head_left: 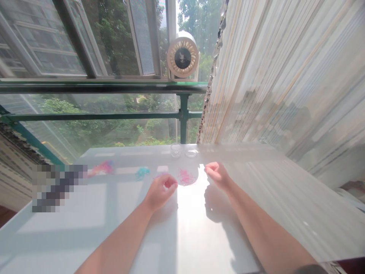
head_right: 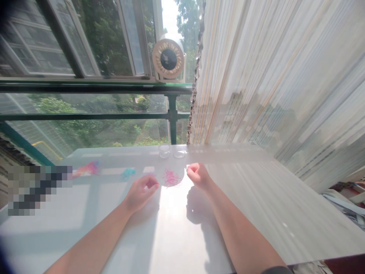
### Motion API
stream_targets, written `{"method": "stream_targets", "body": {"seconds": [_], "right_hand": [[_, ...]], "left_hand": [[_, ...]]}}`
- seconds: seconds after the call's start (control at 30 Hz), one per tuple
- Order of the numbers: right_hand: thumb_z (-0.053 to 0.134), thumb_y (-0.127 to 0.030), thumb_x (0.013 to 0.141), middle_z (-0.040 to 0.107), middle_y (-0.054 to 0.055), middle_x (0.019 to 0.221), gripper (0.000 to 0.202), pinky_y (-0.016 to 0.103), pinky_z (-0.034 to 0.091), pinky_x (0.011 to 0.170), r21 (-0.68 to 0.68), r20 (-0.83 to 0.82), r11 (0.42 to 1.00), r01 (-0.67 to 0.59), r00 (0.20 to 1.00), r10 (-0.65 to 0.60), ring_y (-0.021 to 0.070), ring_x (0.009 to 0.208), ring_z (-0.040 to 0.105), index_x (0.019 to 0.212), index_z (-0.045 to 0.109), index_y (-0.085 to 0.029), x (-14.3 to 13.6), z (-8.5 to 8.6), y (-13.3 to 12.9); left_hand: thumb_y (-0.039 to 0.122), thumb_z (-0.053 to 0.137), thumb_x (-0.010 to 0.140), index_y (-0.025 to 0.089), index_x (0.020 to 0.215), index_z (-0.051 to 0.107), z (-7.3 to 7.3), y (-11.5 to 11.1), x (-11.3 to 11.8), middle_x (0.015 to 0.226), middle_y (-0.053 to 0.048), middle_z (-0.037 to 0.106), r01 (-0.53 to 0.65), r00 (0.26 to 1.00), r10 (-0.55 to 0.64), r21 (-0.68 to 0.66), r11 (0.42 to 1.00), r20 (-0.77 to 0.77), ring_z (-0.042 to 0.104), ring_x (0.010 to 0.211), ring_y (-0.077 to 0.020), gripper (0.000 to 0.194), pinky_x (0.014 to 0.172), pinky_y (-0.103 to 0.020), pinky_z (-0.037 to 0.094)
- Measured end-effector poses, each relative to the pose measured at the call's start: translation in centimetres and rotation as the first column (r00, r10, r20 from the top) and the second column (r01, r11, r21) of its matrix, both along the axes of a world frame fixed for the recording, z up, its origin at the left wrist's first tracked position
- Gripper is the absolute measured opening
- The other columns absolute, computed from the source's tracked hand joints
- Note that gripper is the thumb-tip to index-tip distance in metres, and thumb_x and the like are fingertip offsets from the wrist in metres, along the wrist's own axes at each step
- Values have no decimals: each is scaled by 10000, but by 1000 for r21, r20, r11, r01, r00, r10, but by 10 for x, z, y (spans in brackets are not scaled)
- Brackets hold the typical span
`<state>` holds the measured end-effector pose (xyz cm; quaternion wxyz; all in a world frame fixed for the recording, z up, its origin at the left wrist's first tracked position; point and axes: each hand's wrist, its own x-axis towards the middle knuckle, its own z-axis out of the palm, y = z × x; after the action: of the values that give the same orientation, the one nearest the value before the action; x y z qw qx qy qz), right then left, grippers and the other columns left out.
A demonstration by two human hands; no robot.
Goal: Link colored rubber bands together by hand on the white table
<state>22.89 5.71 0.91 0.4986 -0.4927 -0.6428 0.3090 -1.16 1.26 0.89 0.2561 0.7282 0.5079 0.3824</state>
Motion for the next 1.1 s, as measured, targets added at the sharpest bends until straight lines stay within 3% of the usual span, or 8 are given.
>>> {"method": "stream_targets", "body": {"seconds": [0.03, 0.1, 0.2, 0.43, 0.57, 0.77, 0.9, 1.1], "right_hand": [[527, -221, 632, 193, -69, 467, 346, 237, 144, 447, -21, 64, 992, -127, 990, 128, 61, 457, 185, 461, 226, -206, -12, 0, -14], [501, -185, 680, 187, -66, 485, 324, 243, 145, 458, -151, 382, 858, -491, 772, 508, 67, 467, 169, 499, 233, -189, -34, 1, -40], [437, -225, 825, 356, -55, 522, 213, 235, 226, 492, -202, 552, 814, -546, 623, 554, 87, 484, 297, 620, 395, -192, -53, 1, -61], [401, -220, 896, 612, -7, 812, 159, 228, 382, 636, -281, 374, 792, -541, 699, 610, 124, 720, 540, 873, 557, -212, -52, -1, -47], [436, -276, 888, 535, -30, 673, 220, 217, 334, 562, -326, 360, 785, -527, 698, 618, 100, 609, 470, 701, 515, -190, -52, -1, -48], [436, -340, 877, 161, -63, 524, 452, 248, 150, 460, -379, 286, 749, -543, 701, 653, 77, 485, 164, 547, 167, -187, -50, 1, -49], [384, -360, 896, 161, -62, 521, 437, 253, 152, 463, -445, 252, 692, -567, 663, 705, 79, 484, 168, 547, 182, -191, -48, -3, -51], [425, -393, 872, 177, -58, 579, 433, 251, 165, 486, -433, 347, 746, -506, 671, 656, 89, 530, 183, 589, 163, -195, -48, -11, -49]], "left_hand": [[245, 547, 771, 175, 714, 618, 0, 0, 0, 674, -5, 627, -6, 1000, 6, 7, 1000, 5, 562, 646, -131, 115, 611, -241, 417], [262, 547, 777, 175, 722, 613, -2, 1, -2, 673, -4, 621, -21, 1000, 21, 23, 1000, 22, 554, 644, -130, 122, 604, -239, 415], [281, 539, 791, 175, 735, 606, -6, 3, -3, 669, -2, 609, -31, 998, 29, 36, 999, 59, 540, 640, -126, 138, 608, -238, 419], [289, 539, 805, 176, 749, 610, -10, 4, -5, 668, -1, 607, -58, 994, 54, 38, 998, 92, 532, 635, -121, 145, 606, -233, 419], [315, 548, 818, 178, 765, 634, -9, 4, -6, 663, -1, 612, -47, 990, 44, 13, 999, 131, 536, 618, -120, 170, 605, -234, 424], [370, 489, 867, 170, 834, 667, -10, 6, -8, 589, 8, 570, -87, 963, 88, -16, 996, 256, 541, 565, -114, 269, 600, -233, 432], [399, 429, 892, 156, 875, 675, -9, 7, -9, 581, -4, 569, -78, 958, 82, -25, 997, 274, 545, 576, -121, 347, 588, -232, 436], [344, 514, 833, 187, 876, 679, -1, 8, -38, 747, -22, 687, -144, 988, 147, -52, 988, 54, 608, 668, -147, 232, 644, -248, 464]]}}
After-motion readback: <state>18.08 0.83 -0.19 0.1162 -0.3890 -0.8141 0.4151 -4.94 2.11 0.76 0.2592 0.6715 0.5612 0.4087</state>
